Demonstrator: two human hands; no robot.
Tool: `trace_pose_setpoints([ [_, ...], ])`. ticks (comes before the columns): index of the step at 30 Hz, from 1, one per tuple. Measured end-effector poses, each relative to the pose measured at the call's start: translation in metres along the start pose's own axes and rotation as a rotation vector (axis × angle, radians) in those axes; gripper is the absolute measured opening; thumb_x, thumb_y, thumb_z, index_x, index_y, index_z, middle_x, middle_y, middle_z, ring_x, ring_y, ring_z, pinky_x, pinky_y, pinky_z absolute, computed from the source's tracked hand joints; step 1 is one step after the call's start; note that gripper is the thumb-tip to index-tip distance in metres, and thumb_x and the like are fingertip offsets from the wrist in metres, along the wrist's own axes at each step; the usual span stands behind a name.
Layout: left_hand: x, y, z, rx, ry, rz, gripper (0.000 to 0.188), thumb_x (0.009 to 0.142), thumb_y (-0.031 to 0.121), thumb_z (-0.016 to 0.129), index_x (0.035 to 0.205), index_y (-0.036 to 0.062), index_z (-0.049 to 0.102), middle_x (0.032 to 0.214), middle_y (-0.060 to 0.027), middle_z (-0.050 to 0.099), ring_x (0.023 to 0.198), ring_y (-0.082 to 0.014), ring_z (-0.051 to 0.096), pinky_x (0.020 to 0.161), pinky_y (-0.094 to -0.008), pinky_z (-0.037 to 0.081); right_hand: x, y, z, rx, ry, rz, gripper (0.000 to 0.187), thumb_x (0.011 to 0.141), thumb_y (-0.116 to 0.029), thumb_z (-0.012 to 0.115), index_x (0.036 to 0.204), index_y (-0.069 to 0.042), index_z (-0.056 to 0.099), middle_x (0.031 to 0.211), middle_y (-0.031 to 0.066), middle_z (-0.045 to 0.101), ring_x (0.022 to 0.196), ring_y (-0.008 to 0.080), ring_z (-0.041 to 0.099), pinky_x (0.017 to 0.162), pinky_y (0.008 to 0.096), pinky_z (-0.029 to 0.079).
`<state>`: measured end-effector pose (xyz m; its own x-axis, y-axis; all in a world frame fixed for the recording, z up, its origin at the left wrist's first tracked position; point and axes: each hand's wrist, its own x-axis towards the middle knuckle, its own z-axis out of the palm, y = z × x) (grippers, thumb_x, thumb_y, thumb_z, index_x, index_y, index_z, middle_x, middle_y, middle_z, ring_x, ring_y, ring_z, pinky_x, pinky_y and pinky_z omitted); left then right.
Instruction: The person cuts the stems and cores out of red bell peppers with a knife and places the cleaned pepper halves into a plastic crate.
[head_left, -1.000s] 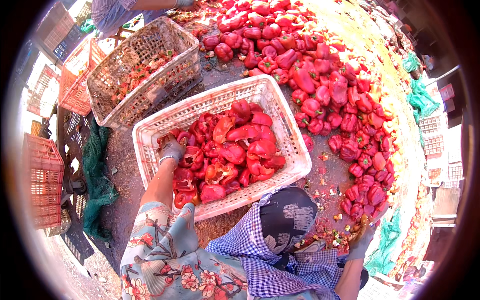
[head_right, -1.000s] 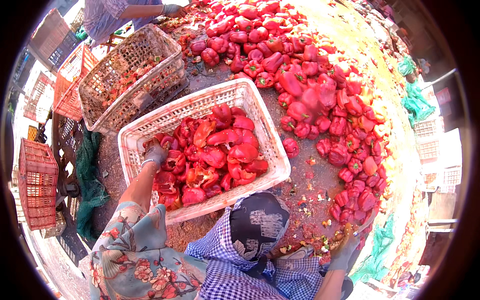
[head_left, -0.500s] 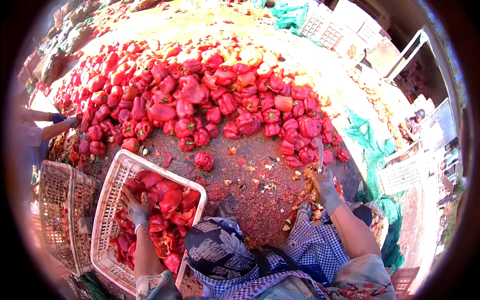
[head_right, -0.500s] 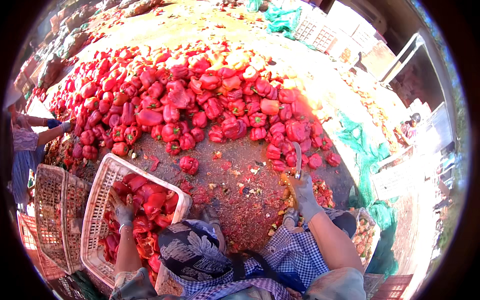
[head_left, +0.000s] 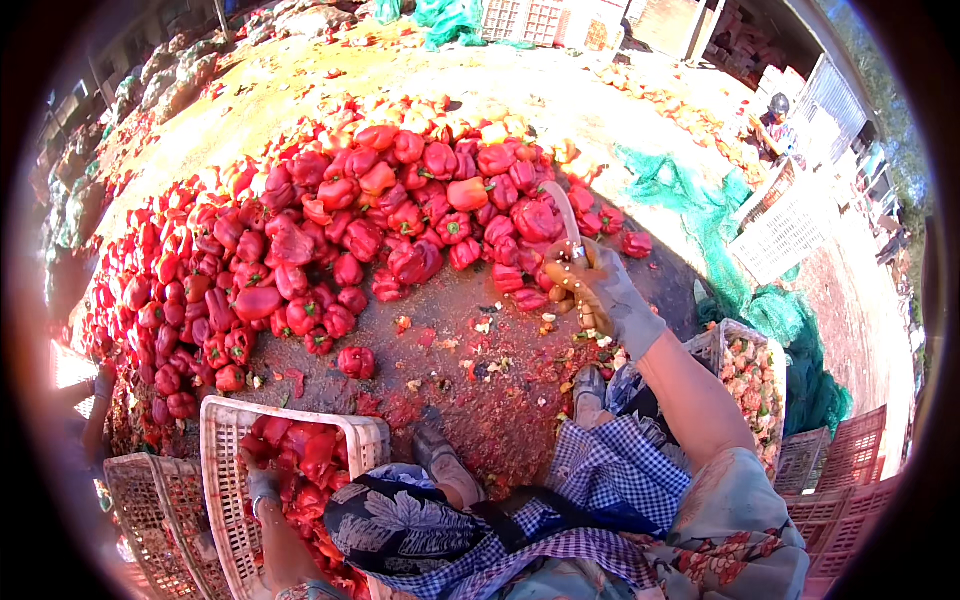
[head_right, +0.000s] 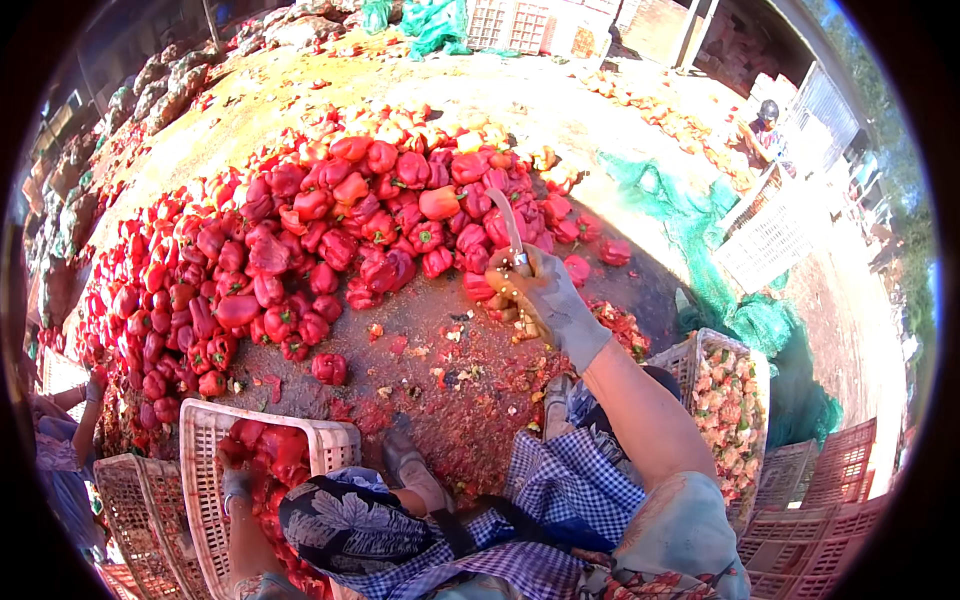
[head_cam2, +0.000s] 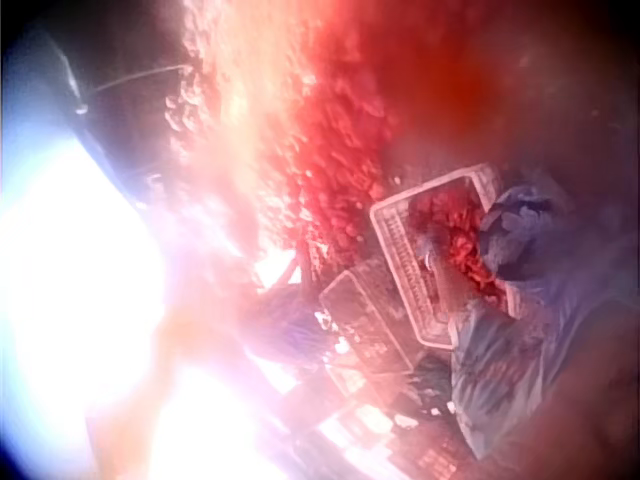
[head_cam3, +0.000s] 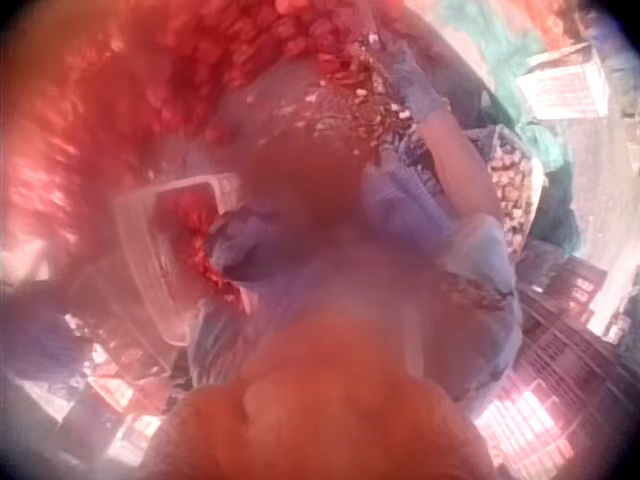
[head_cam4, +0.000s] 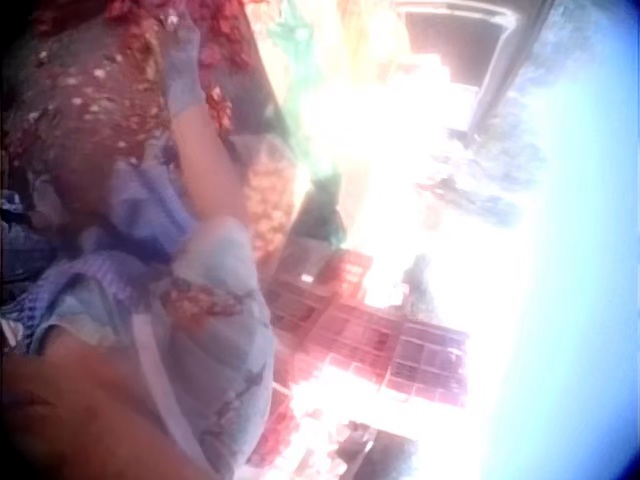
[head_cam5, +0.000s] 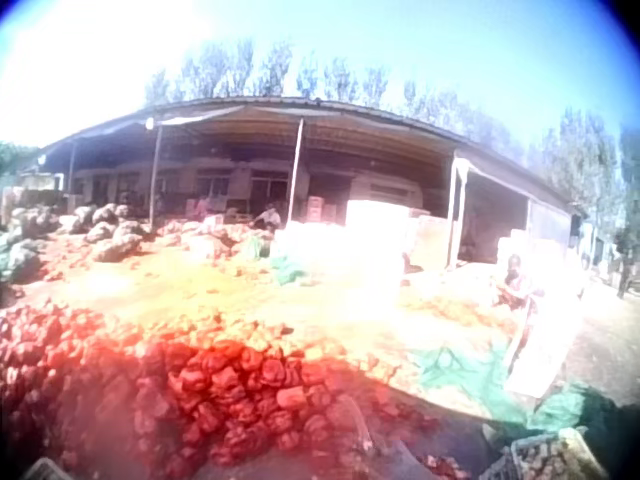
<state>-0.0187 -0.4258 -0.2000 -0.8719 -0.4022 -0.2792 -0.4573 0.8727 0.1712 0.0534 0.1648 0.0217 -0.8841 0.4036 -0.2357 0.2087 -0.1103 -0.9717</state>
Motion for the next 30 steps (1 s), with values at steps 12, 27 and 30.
trace_pose_setpoints([
  [12,0.013,0.318,-0.051,-0.517,0.186,0.805,0.027,0.084,0.014,0.065,0.108,0.0005,0.063,0.086,-0.0131,0.068,0.079,-0.0212,0.065,0.072,-0.0326,0.05,-0.004,-0.013,-0.065,0.628,0.188,-0.022,0.021,0.089,-0.013,0.061,0.109,-0.006,0.055,0.068,0.0047,0.054,0.043,0.0135,0.053,0.036,0.0282,0.045],
  [27,-0.03,0.686,0.252,-0.773,-0.422,0.804,0.07,0.074,0.017,0.075,0.134,-0.0017,0.042,0.118,-0.0202,0.06,0.109,-0.0308,0.059,0.091,-0.0367,0.048,0.017,-0.027,-0.116,0.701,0.153,0.21,0.031,0.092,-0.015,0.058,0.119,-0.001,0.051,0.076,0.0044,0.055,0.057,0.0108,0.055,0.052,0.0225,0.047],
  [30,-0.096,0.718,0.218,-0.431,-0.32,0.8,0.074,0.065,0.022,0.079,0.129,0.0045,0.046,0.114,-0.0214,0.06,0.106,-0.0343,0.059,0.09,-0.0411,0.047,0.02,-0.016,-0.127,0.811,0.209,0.201,0.03,0.093,-0.012,0.057,0.12,-0.001,0.051,0.077,0.0045,0.056,0.058,0.0103,0.055,0.051,0.0222,0.044],
])
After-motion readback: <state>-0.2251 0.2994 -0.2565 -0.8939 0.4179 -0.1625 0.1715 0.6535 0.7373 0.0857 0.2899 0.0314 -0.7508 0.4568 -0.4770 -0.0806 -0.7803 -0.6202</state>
